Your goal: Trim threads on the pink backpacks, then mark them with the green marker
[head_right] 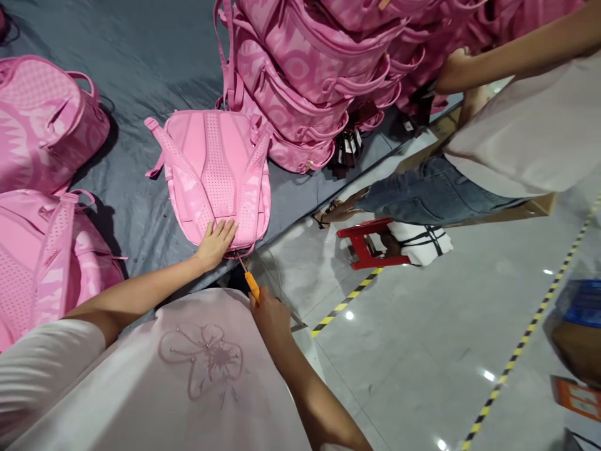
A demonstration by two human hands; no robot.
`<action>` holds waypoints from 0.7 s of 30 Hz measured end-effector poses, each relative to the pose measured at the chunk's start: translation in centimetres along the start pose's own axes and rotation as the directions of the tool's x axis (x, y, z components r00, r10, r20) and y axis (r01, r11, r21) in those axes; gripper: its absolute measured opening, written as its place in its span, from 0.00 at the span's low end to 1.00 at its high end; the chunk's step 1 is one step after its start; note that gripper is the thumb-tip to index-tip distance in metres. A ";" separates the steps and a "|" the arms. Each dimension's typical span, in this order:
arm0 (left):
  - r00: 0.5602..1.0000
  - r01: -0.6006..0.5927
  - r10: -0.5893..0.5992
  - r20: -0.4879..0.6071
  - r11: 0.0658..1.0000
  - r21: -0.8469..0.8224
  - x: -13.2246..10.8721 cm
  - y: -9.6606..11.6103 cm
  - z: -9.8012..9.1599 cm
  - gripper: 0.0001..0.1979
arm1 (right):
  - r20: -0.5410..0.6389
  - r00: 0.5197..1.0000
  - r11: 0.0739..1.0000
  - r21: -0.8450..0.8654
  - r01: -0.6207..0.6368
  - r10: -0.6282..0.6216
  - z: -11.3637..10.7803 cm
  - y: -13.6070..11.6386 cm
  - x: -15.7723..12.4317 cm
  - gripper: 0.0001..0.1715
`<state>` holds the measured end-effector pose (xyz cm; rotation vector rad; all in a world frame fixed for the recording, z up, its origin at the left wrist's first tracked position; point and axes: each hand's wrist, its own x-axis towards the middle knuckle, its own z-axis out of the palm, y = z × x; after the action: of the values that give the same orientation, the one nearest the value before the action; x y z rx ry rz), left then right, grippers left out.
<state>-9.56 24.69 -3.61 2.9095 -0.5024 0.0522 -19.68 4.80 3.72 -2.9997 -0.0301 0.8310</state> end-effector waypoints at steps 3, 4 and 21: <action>1.000 0.017 -0.017 0.002 1.000 0.015 0.3 -0.1 0.3 0.34 | -0.030 0.999 1.000 -0.015 0.023 -0.023 0.0 -0.4 0.5 0.17; 1.000 0.016 -0.016 -0.001 1.000 0.017 0.3 -0.2 0.3 0.34 | -0.038 0.999 0.999 -0.019 0.027 -0.028 0.0 -0.5 0.8 0.17; 0.989 0.145 -0.135 0.059 0.958 -0.248 -8.4 1.5 3.1 0.30 | -0.055 0.994 0.994 0.057 0.093 -0.090 1.4 1.2 1.2 0.18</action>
<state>-17.92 25.48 -6.92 2.6913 -0.2838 -0.0865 -19.36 3.62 1.82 -2.9376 -0.1384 0.7306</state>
